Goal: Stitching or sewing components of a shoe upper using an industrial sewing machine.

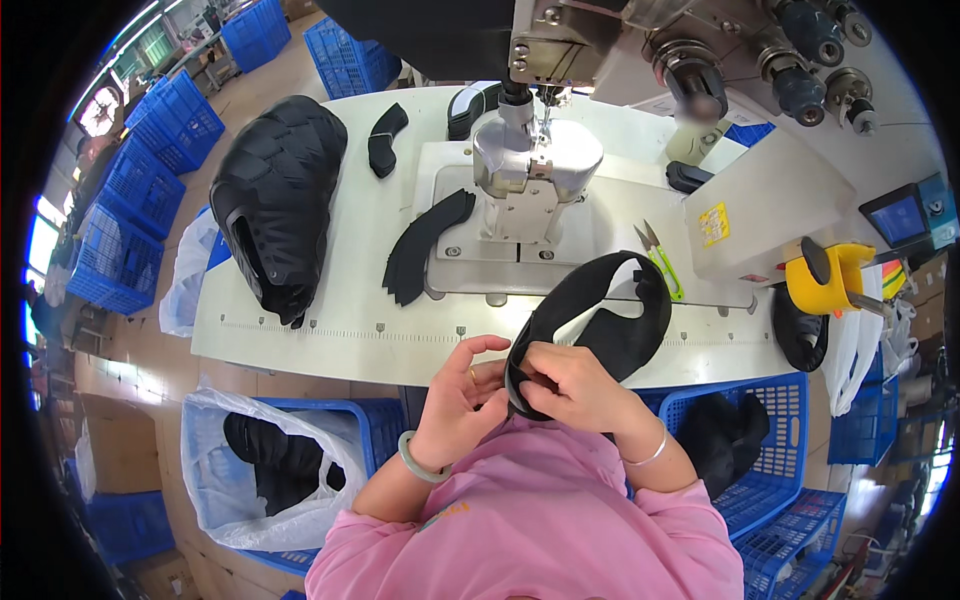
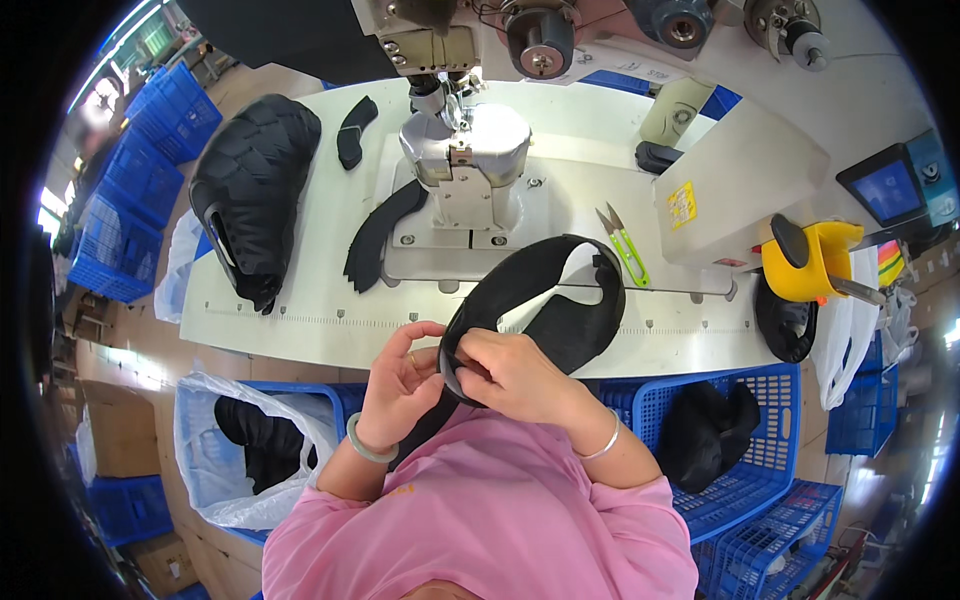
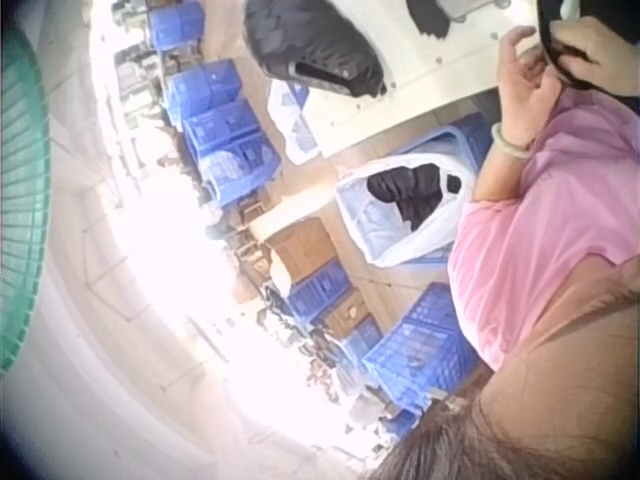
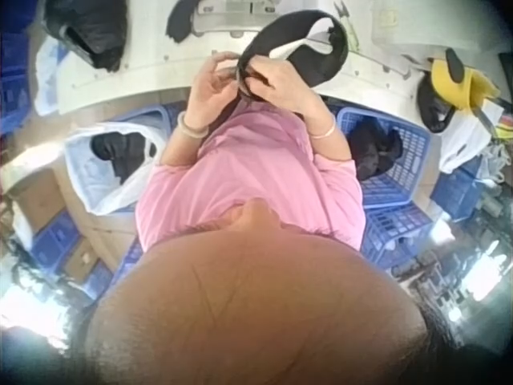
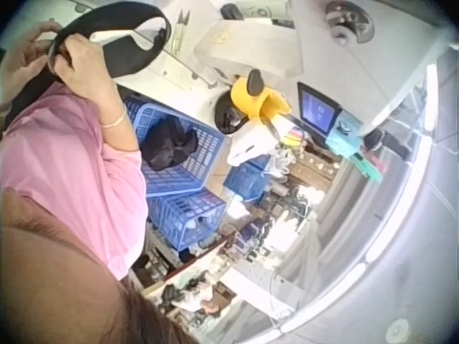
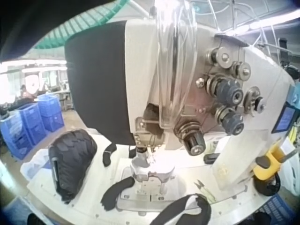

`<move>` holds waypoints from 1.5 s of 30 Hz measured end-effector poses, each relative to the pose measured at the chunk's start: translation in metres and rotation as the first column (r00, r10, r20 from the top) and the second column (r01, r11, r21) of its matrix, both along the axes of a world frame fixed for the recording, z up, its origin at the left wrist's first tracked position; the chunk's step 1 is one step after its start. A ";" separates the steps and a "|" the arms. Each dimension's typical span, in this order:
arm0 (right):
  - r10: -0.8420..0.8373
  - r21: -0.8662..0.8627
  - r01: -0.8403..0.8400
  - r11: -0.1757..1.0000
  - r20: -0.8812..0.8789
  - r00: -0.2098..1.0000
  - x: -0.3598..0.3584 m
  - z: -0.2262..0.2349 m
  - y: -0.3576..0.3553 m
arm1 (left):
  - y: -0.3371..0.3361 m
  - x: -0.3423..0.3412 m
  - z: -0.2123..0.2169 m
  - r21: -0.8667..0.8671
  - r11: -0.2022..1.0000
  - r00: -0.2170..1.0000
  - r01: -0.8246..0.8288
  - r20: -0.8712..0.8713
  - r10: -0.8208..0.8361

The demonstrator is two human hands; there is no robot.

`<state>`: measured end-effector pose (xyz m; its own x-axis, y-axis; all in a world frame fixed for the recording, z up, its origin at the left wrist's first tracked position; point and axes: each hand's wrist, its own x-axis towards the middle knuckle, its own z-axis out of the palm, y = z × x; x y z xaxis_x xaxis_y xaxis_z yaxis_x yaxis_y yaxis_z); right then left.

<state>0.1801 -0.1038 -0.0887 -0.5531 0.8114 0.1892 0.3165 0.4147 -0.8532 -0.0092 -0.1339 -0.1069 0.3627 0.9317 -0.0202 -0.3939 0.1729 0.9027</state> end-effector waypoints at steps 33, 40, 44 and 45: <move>-0.192 0.483 0.092 0.871 0.163 0.968 -0.006 0.000 0.010 | 0.016 0.007 -0.001 0.608 0.792 0.621 0.057 -0.643 0.449; 0.090 -0.044 -0.106 0.993 -0.273 0.958 0.006 0.004 0.012 | 0.019 -0.003 0.012 0.518 0.831 0.921 0.205 -0.389 0.015; 0.033 -0.338 -0.254 0.906 -0.543 0.839 0.014 -0.005 0.007 | 0.017 0.003 0.015 0.574 0.801 0.982 0.171 -0.169 -0.088; 0.007 -0.365 -0.303 0.880 -0.628 0.778 0.015 -0.005 0.005 | 0.017 0.002 0.016 0.574 0.801 0.982 0.168 -0.165 -0.088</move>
